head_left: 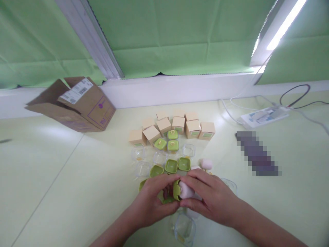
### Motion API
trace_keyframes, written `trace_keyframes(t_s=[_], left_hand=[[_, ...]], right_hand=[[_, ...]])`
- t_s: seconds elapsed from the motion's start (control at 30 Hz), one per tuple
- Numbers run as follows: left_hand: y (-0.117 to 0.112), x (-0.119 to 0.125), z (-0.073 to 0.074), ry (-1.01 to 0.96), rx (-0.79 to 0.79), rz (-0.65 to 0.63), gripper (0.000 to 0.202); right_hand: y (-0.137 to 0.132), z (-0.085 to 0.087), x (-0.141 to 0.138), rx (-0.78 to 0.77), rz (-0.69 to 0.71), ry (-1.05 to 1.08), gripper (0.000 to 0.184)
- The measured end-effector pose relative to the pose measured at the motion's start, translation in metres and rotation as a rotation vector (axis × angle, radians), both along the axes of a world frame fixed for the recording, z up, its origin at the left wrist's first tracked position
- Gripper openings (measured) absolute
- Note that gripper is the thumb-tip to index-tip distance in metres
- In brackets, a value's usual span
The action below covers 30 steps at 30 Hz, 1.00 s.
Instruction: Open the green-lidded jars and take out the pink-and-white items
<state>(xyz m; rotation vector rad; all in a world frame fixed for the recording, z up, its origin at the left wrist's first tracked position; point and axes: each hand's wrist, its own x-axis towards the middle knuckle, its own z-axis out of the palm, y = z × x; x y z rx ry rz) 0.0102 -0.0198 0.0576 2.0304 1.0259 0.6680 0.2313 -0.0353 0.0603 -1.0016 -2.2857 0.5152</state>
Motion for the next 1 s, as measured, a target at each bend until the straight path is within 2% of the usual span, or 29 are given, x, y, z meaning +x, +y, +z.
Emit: trace_keyframes(t_s=[0.27, 0.53, 0.73, 1.0], left_hand=[[0.000, 0.002, 0.006, -0.011, 0.033, 0.012, 0.047], [0.002, -0.002, 0.001, 0.011, 0.070, 0.053, 0.047], [0.004, -0.005, -0.001, -0.035, 0.039, 0.076, 0.048], [0.012, -0.013, 0.001, 0.026, 0.037, 0.179, 0.040]], right_hand=[[0.000, 0.005, 0.002, -0.016, 0.027, 0.046, 0.034], [0.001, 0.011, 0.006, 0.023, -0.028, 0.146, 0.031], [0.008, 0.017, 0.023, 0.030, -0.164, 0.233, 0.038], [0.022, 0.026, 0.052, 0.023, -0.344, 0.157, 0.032]])
